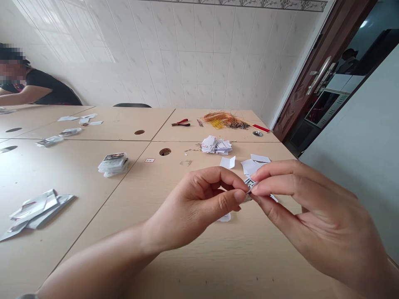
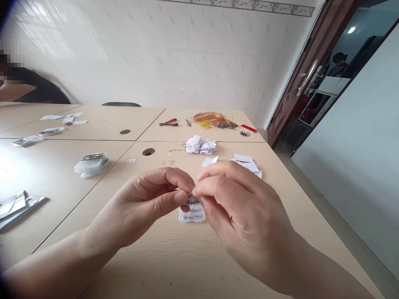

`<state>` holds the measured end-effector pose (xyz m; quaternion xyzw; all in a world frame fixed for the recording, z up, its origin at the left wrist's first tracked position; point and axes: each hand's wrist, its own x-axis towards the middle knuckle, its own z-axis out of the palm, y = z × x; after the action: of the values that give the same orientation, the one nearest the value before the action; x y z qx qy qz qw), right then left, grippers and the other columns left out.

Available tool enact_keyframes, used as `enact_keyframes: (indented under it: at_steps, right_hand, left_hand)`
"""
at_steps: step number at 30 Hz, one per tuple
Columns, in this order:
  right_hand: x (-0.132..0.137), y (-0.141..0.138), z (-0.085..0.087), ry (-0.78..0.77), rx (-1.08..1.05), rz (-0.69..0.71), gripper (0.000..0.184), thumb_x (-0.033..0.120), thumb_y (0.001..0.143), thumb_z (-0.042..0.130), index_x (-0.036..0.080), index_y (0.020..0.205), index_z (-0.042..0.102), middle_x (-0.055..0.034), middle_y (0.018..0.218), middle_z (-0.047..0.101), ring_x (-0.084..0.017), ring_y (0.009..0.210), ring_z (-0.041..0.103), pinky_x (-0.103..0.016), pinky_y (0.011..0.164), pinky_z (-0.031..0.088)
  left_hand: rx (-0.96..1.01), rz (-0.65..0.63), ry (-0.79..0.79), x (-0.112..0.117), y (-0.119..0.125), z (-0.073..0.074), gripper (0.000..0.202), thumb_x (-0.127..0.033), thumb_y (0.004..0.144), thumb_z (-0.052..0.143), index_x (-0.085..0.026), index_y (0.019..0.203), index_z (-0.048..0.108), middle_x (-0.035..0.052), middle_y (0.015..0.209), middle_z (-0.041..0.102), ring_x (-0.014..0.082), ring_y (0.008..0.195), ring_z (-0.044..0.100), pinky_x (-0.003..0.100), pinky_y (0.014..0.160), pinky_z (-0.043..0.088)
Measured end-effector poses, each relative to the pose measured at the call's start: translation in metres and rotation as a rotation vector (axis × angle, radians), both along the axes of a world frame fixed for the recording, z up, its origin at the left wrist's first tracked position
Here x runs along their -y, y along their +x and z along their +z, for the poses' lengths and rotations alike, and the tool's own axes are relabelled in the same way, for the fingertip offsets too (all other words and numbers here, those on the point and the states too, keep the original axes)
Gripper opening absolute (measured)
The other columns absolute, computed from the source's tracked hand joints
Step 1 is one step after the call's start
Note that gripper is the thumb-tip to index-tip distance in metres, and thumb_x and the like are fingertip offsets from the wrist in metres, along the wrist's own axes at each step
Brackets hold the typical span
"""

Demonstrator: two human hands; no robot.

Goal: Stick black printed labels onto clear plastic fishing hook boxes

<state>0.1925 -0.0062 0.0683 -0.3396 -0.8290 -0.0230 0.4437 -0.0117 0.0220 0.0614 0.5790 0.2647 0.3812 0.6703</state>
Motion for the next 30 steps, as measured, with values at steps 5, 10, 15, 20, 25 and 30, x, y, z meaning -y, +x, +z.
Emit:
enact_keyframes:
  at_steps: [5,10,15,20,25,30]
  right_hand:
    - [-0.0011,-0.0007,0.0001,-0.039,-0.004,-0.007,0.018,0.007,0.094,0.061,0.025,0.099,0.062,0.0003,0.097,0.073,-0.011,0.09,0.071,-0.021,0.079,0.059]
    - [0.0001,0.0007,-0.0003,-0.033,0.01,0.002,0.022,0.006,0.094,0.061,0.026,0.103,0.064,-0.0011,0.101,0.074,-0.012,0.09,0.073,-0.023,0.082,0.061]
    - [-0.0002,0.0024,-0.0015,0.025,0.025,0.008,0.021,0.005,0.092,0.064,0.023,0.102,0.066,-0.002,0.106,0.073,-0.01,0.092,0.072,-0.02,0.088,0.058]
    - [-0.0008,0.0025,-0.0032,0.024,0.016,0.017,0.02,0.005,0.092,0.063,0.023,0.1,0.065,-0.0021,0.106,0.073,-0.011,0.092,0.073,-0.022,0.087,0.059]
    - [-0.0025,0.0008,-0.0038,0.01,0.026,0.016,0.019,0.008,0.093,0.063,0.026,0.1,0.063,-0.0026,0.104,0.073,-0.015,0.091,0.073,-0.028,0.083,0.061]
    - [-0.0036,-0.0007,-0.0039,0.0,0.07,0.027,0.016,0.008,0.097,0.059,0.024,0.098,0.059,-0.0041,0.101,0.071,-0.016,0.093,0.071,-0.028,0.083,0.058]
  left_hand:
    - [0.005,0.016,0.017,0.0002,0.0012,0.0011,0.012,-0.029,0.092,0.075,-0.018,0.087,0.074,-0.0014,0.079,0.066,0.0094,0.076,0.059,0.019,0.069,0.052]
    - [-0.016,0.037,0.007,-0.0001,0.0016,0.0017,0.015,-0.032,0.09,0.077,-0.018,0.086,0.074,-0.0003,0.078,0.066,0.012,0.076,0.061,0.022,0.07,0.053]
    - [-0.017,0.039,-0.005,-0.0005,0.0026,0.0018,0.017,-0.032,0.086,0.081,-0.018,0.084,0.073,-0.001,0.077,0.067,0.0119,0.075,0.061,0.023,0.07,0.052]
    - [-0.006,0.038,0.0,-0.0004,0.0028,0.0012,0.013,-0.029,0.092,0.075,-0.018,0.084,0.073,-0.0016,0.077,0.067,0.0102,0.075,0.062,0.021,0.074,0.053]
    - [-0.016,0.038,-0.004,-0.0011,0.0032,0.0018,0.015,-0.03,0.092,0.075,-0.017,0.083,0.074,-0.0003,0.077,0.068,0.0114,0.075,0.063,0.024,0.076,0.055]
    - [0.008,0.022,-0.027,-0.0015,0.0035,0.0011,0.018,-0.032,0.088,0.078,-0.017,0.08,0.072,-0.0012,0.076,0.065,0.0108,0.072,0.06,0.023,0.074,0.056]
